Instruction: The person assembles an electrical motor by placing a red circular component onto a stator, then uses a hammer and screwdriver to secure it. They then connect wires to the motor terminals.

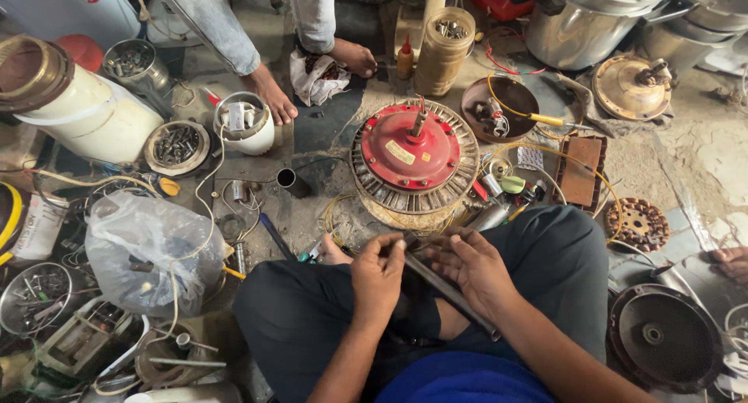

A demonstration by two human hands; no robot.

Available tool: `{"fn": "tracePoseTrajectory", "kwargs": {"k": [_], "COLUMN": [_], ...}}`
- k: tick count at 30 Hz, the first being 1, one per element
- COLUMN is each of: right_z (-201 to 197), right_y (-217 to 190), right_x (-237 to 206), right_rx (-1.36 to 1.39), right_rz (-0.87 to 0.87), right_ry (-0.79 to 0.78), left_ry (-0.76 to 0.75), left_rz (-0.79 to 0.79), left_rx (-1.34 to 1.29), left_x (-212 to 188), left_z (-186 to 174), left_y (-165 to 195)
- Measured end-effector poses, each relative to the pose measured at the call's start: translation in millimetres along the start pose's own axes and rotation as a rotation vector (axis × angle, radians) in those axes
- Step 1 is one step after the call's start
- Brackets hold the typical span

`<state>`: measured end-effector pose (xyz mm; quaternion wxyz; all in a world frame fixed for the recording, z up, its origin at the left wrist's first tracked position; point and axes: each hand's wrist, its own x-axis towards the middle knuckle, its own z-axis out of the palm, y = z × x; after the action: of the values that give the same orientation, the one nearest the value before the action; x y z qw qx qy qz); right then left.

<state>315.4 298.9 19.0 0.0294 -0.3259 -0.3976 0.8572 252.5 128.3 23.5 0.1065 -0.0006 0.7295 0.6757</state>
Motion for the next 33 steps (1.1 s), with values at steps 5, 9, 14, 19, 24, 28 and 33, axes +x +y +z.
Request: {"fn": "tracePoseTrajectory", "kwargs": {"k": [5,9,14,19,24,28,33], "right_z": [2.9,0.6,-1.9,-11.4,-16.7,-16.4,-13.1], "right_y": [-0.4,-1.8,-2.6,0.9,3.8,-1.0,-8.6], "right_x": [-1.9,-1.1,-0.3,1.5,6.9,4.4,4.5], "right_rx": [-0.284,-0.550,-0.534,-0.526,-0.367,-0.489,-0.481], "right_rz": [-0.270,-0.342,-0.298,-0.345,-0.308,-0.471,-0.202], "right_ry": [-0.138,-0.126,-0.175,-0.236,-0.254,-0.371,-0.326], "left_ry": [-0.066,-0.111,-0.133,-0.222,-0.329,-0.477,-0.704], "left_rz": [0.060,0.084,-0.057,-0.134,-0.124,0.022,-0.140], "left_rx": [-0.092,-0.045,-0.323,-0.445,-0.381,-0.211,-0.264], "left_x": [-3.2,1.4,3.8,4.4,4.3,13.0,29.8], "left_z": [9.0,13.7,20.2,19.0,9.3,0.8,-12.5], "left_y": [-11.7,-16.1,-16.5,-15.8,-15.2,-14.3,-15.4]}}
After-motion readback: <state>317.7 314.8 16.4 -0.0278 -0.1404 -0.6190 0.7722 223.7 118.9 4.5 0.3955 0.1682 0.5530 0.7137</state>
